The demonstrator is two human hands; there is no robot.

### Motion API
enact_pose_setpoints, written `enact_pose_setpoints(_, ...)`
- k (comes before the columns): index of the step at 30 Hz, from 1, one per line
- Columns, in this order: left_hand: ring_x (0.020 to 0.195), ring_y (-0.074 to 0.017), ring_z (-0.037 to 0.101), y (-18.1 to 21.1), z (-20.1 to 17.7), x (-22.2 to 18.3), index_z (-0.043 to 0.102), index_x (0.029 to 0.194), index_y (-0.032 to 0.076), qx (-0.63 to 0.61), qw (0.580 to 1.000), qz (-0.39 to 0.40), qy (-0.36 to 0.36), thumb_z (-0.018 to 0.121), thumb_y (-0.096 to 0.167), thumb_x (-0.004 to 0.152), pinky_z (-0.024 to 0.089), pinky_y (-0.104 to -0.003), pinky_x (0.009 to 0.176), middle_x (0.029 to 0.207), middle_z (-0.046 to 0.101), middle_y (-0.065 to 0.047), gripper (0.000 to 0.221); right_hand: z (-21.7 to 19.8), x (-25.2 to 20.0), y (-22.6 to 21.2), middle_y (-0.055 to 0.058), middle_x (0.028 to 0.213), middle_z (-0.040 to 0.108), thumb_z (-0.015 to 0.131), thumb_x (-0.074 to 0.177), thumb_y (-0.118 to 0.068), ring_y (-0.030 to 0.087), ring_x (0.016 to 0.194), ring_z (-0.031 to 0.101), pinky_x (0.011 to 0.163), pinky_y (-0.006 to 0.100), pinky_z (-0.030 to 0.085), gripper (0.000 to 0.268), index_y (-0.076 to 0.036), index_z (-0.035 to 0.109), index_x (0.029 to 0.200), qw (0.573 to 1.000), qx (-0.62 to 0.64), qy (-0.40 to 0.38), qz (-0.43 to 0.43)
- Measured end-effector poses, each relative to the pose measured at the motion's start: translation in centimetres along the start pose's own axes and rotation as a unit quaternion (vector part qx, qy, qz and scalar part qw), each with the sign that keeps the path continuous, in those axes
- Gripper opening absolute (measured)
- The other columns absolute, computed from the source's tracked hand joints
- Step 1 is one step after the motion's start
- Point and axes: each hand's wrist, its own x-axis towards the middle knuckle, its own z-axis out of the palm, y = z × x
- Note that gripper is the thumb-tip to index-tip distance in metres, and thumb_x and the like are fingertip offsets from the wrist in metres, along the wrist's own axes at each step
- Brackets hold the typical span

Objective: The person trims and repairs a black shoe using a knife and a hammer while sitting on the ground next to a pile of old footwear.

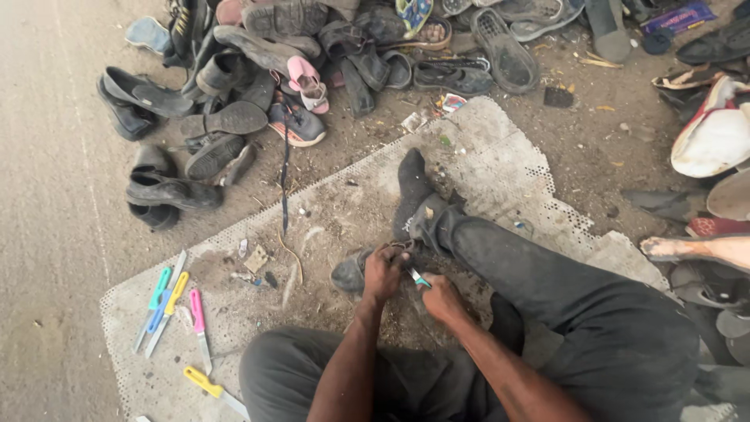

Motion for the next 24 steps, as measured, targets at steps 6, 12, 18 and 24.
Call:
enact_pose_setpoints(6,0.088,-0.0355,0.068,-1.1,1.6,0.0,0.077,0.093,0.001,-0.023,0.982,-0.055,0.181,0.074,0.023,0.089,0.052,-0.043,0.084,0.091,0.07,-0.019,0.022,2.3,-4.6,0.0,0.024,0.105,0.07,0.061,0.091,-0.019,0.043,0.099,0.067,0.083,0.05,0.052,0.03,-0.011,0.072,0.117,0.999,-0.046,-0.001,0.021)
enact_pose_setpoints(12,0.091,-0.029,0.068,-1.8,3.1,0.2,0.078,0.098,0.003,-0.062,0.967,-0.062,0.241,0.071,0.024,0.09,0.052,-0.04,0.086,0.096,0.073,-0.015,0.024,2.9,-0.1,0.8,0.025,0.099,0.073,0.056,0.087,-0.012,0.044,0.096,0.07,0.083,0.048,0.055,0.026,-0.007,0.074,0.104,0.998,0.013,0.017,-0.061)
enact_pose_setpoints(18,0.12,-0.0462,0.059,-1.7,5.9,1.4,0.075,0.104,0.0,0.1,0.934,-0.068,0.336,0.07,0.027,0.103,0.044,-0.05,0.108,0.123,0.065,-0.026,0.027,0.4,-0.2,-1.3,0.025,0.102,0.072,0.061,0.091,-0.023,0.046,0.095,0.068,0.081,0.053,0.052,0.027,-0.011,0.072,0.112,0.997,-0.074,-0.013,0.023)
enact_pose_setpoints(24,0.137,-0.0572,0.043,4.0,-3.3,-1.6,0.081,0.093,0.008,0.361,0.932,0.019,0.011,0.081,0.036,0.076,0.028,-0.063,0.11,0.146,0.048,-0.026,0.033,1.2,-0.1,-1.5,0.023,0.103,0.072,0.064,0.091,-0.026,0.044,0.098,0.068,0.083,0.051,0.053,0.029,-0.013,0.072,0.115,0.997,-0.071,0.0,-0.015)
